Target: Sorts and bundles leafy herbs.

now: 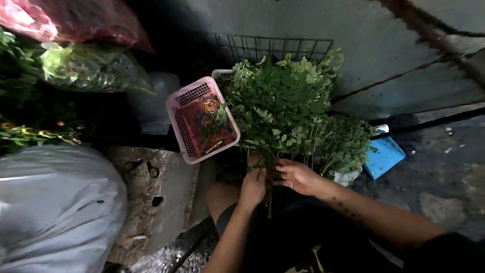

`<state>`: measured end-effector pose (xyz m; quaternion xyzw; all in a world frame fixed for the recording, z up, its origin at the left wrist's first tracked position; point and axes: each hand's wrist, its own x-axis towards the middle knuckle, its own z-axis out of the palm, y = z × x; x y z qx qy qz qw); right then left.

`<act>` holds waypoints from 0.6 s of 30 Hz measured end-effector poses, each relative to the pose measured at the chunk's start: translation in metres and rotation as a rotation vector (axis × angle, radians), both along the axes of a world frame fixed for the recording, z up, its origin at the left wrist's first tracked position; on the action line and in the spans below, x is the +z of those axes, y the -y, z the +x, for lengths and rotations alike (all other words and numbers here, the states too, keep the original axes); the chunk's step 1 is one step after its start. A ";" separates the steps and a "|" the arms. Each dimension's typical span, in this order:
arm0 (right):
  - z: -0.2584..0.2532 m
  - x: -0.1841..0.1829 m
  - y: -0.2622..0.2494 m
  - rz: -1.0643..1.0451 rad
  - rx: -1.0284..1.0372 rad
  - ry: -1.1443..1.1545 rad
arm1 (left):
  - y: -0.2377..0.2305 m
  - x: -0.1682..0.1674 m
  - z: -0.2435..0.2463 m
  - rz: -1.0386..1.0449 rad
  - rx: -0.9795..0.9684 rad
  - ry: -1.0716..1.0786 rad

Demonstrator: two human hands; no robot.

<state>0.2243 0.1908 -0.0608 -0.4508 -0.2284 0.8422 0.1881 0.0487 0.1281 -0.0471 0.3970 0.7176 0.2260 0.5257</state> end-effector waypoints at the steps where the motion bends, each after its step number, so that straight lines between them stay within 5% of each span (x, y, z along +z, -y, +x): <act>1: -0.002 -0.001 0.000 -0.014 -0.025 0.008 | 0.003 0.002 -0.001 0.012 0.037 -0.085; 7: -0.006 -0.011 0.001 -0.013 -0.066 -0.011 | 0.034 0.075 -0.002 0.507 0.160 -0.382; 12: -0.005 -0.026 0.008 0.016 -0.028 -0.046 | 0.016 0.120 0.001 1.066 0.200 -0.301; 14: -0.008 -0.026 0.010 0.012 -0.045 -0.038 | -0.007 0.108 0.009 0.987 0.183 -0.338; 18: -0.013 -0.019 0.014 0.007 -0.122 0.028 | -0.052 0.048 0.031 0.161 -0.114 -0.481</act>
